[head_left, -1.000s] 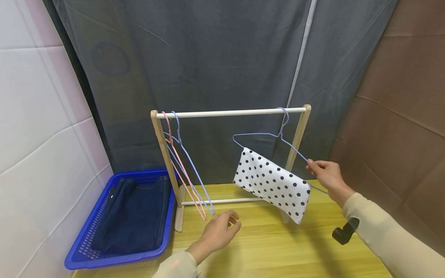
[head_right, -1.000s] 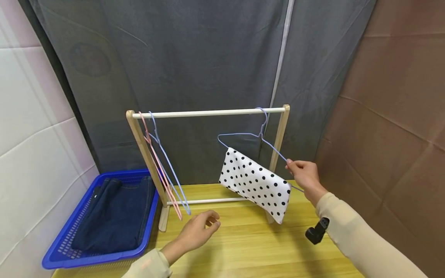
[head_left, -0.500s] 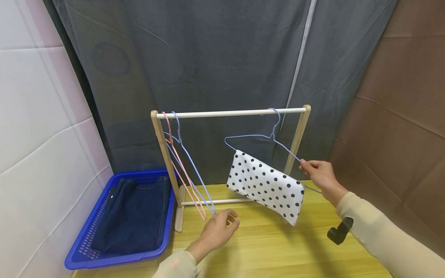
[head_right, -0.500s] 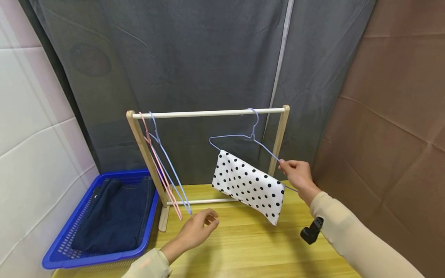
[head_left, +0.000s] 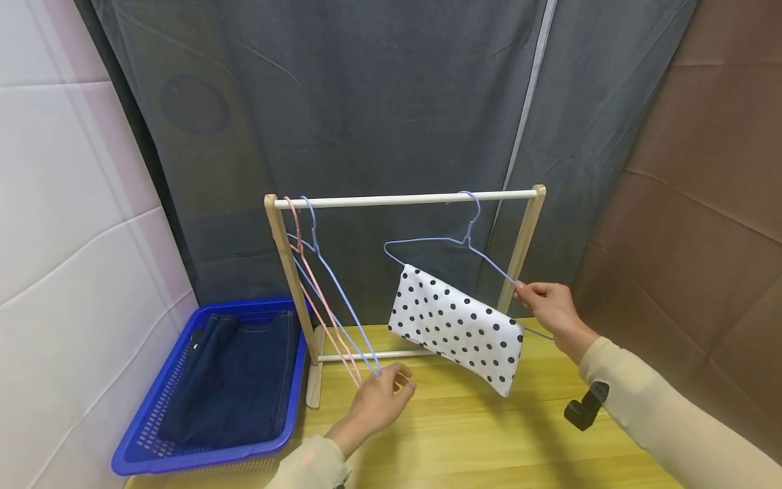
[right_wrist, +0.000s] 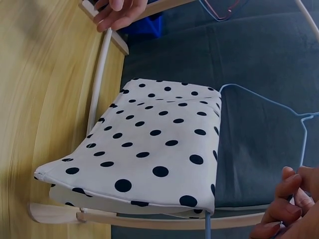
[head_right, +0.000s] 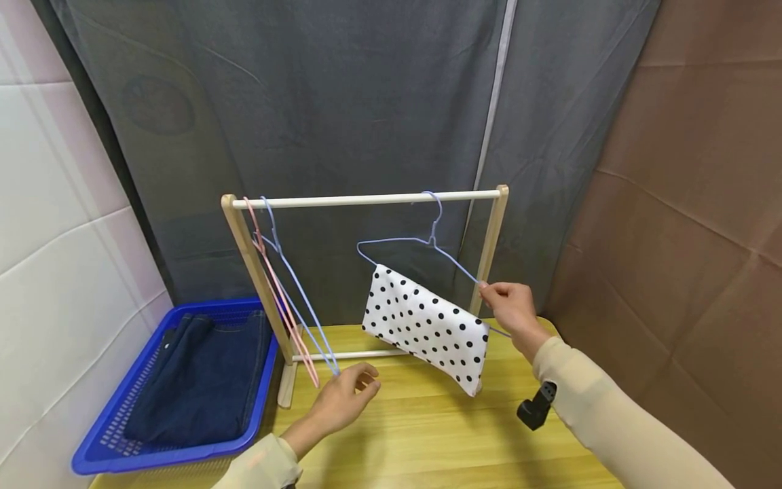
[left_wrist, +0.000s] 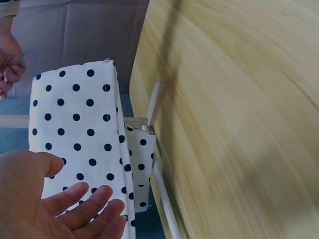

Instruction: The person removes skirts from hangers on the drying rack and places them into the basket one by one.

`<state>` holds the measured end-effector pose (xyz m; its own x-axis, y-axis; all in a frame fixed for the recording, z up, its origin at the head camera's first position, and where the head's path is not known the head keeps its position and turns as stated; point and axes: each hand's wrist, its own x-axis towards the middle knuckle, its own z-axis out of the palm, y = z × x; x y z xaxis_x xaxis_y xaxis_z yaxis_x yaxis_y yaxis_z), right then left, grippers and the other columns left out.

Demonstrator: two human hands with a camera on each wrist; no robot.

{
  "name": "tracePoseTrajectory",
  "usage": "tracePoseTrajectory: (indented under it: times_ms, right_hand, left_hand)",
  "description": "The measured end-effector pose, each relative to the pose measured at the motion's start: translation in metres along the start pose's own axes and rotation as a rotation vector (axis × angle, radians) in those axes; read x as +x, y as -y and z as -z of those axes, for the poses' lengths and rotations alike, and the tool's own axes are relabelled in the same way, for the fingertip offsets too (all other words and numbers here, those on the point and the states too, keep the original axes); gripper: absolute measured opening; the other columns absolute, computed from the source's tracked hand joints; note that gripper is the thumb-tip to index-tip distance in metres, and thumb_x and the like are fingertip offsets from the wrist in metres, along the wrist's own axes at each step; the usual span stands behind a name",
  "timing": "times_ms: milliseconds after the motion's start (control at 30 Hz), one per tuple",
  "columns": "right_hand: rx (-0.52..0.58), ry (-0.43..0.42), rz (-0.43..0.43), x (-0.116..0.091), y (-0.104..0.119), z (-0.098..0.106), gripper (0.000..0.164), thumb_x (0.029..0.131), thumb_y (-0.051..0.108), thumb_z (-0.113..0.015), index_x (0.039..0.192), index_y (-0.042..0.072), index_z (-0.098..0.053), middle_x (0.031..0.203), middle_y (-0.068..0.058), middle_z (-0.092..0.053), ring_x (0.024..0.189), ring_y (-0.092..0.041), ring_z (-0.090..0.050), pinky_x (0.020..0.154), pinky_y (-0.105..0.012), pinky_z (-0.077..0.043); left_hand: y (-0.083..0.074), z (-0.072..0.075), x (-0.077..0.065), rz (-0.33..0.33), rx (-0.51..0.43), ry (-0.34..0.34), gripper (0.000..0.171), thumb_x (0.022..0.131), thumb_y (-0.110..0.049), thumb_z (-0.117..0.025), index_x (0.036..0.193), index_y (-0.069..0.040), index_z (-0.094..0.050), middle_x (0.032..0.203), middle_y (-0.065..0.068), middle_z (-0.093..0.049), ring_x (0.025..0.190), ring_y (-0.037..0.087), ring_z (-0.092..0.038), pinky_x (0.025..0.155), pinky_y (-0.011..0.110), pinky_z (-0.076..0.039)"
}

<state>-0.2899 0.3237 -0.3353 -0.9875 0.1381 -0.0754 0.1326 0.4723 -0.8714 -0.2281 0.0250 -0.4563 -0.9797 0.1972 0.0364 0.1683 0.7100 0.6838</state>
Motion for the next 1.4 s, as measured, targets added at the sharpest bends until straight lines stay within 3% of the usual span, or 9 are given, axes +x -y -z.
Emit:
tracePoseTrajectory:
  times_ms: [333,633,900,1200,1400]
  right_hand:
    - [-0.011,-0.006,0.003,0.002,-0.002,0.0,0.05,0.097,0.047,-0.05,0.111,0.001,-0.064,0.108,-0.007,-0.056,0.102,-0.021,-0.045,0.085,-0.032,-0.037]
    - [0.009,-0.005,-0.013,0.002,-0.001,0.0,0.045,0.098,0.044,-0.05,0.108,0.002,-0.063,0.111,-0.012,-0.054,0.105,-0.024,-0.045,0.087,-0.035,-0.037]
    - [0.026,-0.001,-0.035,0.004,-0.001,0.001,0.044,0.097,0.047,-0.052,0.104,0.005,-0.065,0.099,-0.003,-0.055,0.095,-0.02,-0.042,0.077,-0.033,-0.033]
    - [0.053,-0.005,-0.044,0.006,-0.002,-0.001,0.039,0.098,0.041,-0.053,0.101,0.004,-0.066,0.103,-0.007,-0.056,0.1,-0.023,-0.046,0.079,-0.032,-0.037]
    - [0.07,-0.025,-0.01,0.008,-0.003,-0.001,0.036,0.098,0.037,-0.054,0.095,0.003,-0.067,0.092,-0.001,-0.058,0.091,-0.019,-0.047,0.073,-0.028,-0.037]
  left_hand:
    - [0.006,-0.009,0.009,0.015,0.033,-0.029,0.027,0.092,-0.036,-0.058,0.111,-0.018,-0.062,0.105,0.003,-0.072,0.096,0.024,-0.065,0.078,0.042,-0.053]
    - [0.004,-0.013,0.017,0.021,-0.011,-0.002,0.028,0.092,-0.034,-0.058,0.112,-0.015,-0.062,0.107,0.007,-0.071,0.098,0.028,-0.066,0.077,0.043,-0.055]
    - [-0.001,-0.018,0.024,0.013,0.008,0.007,0.026,0.093,-0.035,-0.057,0.111,-0.016,-0.062,0.106,0.005,-0.071,0.094,0.022,-0.065,0.076,0.041,-0.054]
    - [-0.01,-0.036,0.031,0.008,-0.04,0.021,0.027,0.092,-0.032,-0.058,0.111,-0.014,-0.062,0.104,0.007,-0.072,0.092,0.023,-0.067,0.076,0.039,-0.054]
    - [-0.014,-0.051,0.037,0.011,-0.083,0.036,0.029,0.092,-0.033,-0.058,0.112,-0.012,-0.062,0.104,0.008,-0.071,0.087,0.018,-0.066,0.075,0.038,-0.054]
